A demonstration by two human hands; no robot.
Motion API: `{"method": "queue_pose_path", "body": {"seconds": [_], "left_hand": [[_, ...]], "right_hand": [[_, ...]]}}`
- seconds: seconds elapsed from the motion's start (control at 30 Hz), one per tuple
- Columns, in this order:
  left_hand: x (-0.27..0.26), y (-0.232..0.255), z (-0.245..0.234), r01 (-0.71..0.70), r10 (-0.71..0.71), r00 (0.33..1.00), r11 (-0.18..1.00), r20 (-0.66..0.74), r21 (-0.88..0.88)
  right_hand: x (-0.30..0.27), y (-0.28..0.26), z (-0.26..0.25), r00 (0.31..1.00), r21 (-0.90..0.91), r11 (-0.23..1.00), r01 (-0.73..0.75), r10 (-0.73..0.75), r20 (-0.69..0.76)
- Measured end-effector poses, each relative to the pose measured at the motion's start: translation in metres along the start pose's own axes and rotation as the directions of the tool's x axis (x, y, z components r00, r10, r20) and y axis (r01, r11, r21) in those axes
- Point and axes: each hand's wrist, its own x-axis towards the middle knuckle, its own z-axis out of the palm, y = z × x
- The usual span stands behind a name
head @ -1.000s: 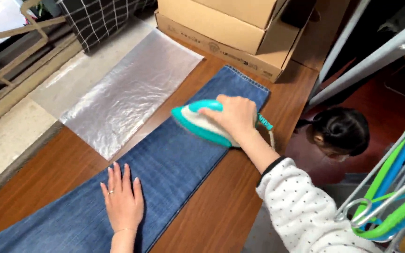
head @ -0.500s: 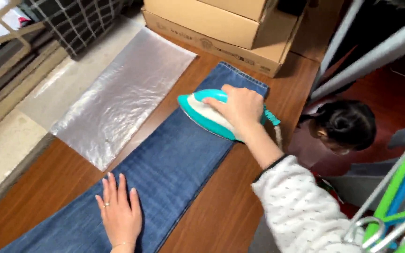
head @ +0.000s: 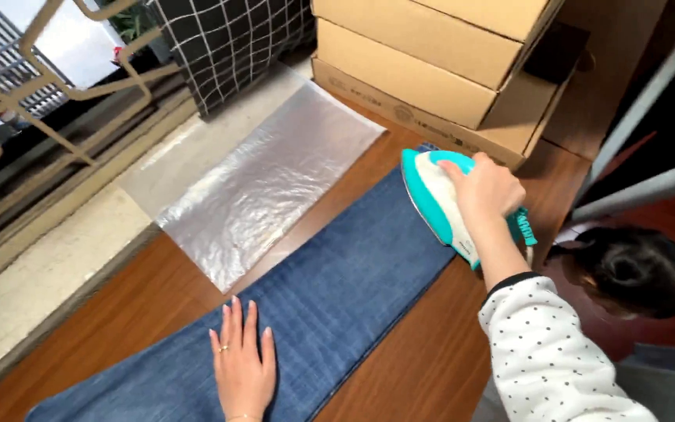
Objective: Ironing a pair of blue jeans on a wooden table using a steam iron.
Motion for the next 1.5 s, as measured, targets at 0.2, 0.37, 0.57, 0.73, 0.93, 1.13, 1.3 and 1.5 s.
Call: {"method": "queue_pose_path", "body": {"seconds": [0.2,0.37,0.57,0.73,0.93,1.13,1.3,1.5], "left_hand": [[-0.001,-0.004,0.007,-0.027,0.027,1.000,1.000,-0.009,0.013],[0.001,-0.005,0.014,0.006,-0.006,1.000,0.999,-0.009,-0.032],[-0.004,0.003,0.006,0.075,-0.236,0.953,0.794,-0.192,-0.604],[-0.019,-0.005,0.008,0.115,-0.263,0.948,0.809,-0.181,-0.577],[-0.044,-0.026,0.048,0.096,-0.087,0.977,0.995,-0.193,0.036],[-0.039,-0.018,0.035,0.113,-0.126,0.974,0.990,-0.186,-0.078],[-0.044,-0.024,0.040,0.095,-0.184,0.950,0.941,-0.254,-0.326],[-0.114,-0.066,0.015,0.164,-0.219,0.926,0.967,-0.306,-0.196]], "right_hand": [[-0.020,0.009,-0.015,0.999,0.040,0.999,0.032,-0.033,0.018],[-0.109,0.027,-0.034,0.908,0.171,0.891,0.420,-0.414,-0.072],[-0.192,0.009,-0.023,0.477,0.273,0.465,0.842,-0.879,0.025],[-0.237,-0.020,0.007,0.355,0.210,0.348,0.914,-0.935,0.004],[-0.255,-0.037,0.022,0.722,0.131,0.712,0.690,-0.690,-0.047],[-0.235,-0.027,0.013,0.497,0.109,0.485,0.868,-0.852,-0.164],[-0.225,-0.024,0.012,0.336,0.094,0.325,0.941,-0.929,-0.156],[-0.250,-0.048,-0.029,0.796,0.069,0.816,0.575,-0.576,0.187]]}}
